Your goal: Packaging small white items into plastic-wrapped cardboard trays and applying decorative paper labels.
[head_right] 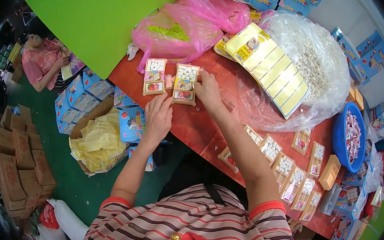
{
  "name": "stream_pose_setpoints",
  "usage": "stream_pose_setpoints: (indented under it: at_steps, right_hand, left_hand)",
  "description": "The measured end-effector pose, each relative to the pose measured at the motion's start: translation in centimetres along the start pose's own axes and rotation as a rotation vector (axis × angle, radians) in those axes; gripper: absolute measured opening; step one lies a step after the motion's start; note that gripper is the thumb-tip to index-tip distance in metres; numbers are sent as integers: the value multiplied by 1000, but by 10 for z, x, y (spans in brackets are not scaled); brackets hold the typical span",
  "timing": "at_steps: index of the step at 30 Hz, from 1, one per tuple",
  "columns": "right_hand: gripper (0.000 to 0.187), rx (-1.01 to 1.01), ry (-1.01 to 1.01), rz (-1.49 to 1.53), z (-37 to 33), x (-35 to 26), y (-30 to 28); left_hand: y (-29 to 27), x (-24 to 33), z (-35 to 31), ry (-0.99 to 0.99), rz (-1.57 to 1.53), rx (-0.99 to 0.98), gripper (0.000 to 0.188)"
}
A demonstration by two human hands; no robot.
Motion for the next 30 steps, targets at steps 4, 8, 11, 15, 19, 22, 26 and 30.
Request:
stream_pose_setpoints:
  at_steps: [4, 8, 11, 15, 19, 22, 26, 30]
  right_hand:
    - [28, 84, -346, -151, -28, -32, -10]
    - [30, 68, -613, -447, -52, -46, -2]
    - [34, 28, -634, -598, -59, -51, 1]
    - [35, -14, -620, -587, -58, -47, -1]
    - [35, -14, -703, -628, -66, -52, -1]
    - [36, -31, -737, -665, -66, -53, 3]
    - [35, -77, -672, -609, -64, -49, 2]
    - [29, 35, -568, -289, -57, -32, -17]
  left_hand:
    - [11, 4, 4, 43, 67, -26, 39]
    - [16, 8, 5, 72, 118, -69, 39]
    - [16, 9, 5, 97, 183, -79, 40]
    - [17, 7, 9, 86, 98, -62, 38]
    - [10, 14, 20, 84, 34, -6, 35]
    - [26, 11, 26, 140, 173, -104, 32]
    - [29, 13, 29, 160, 269, -135, 29]
    - [25, 5, 31, 100, 160, -104, 28]
Point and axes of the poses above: each hand's wrist, its own z-axis towards the middle knuckle, its own y-axis out of the palm, x = y × z, the point moved 10 cm from there along z, towards the middle knuckle, and after that the axes turned 6 degrees about x, right-handed, at the moved point
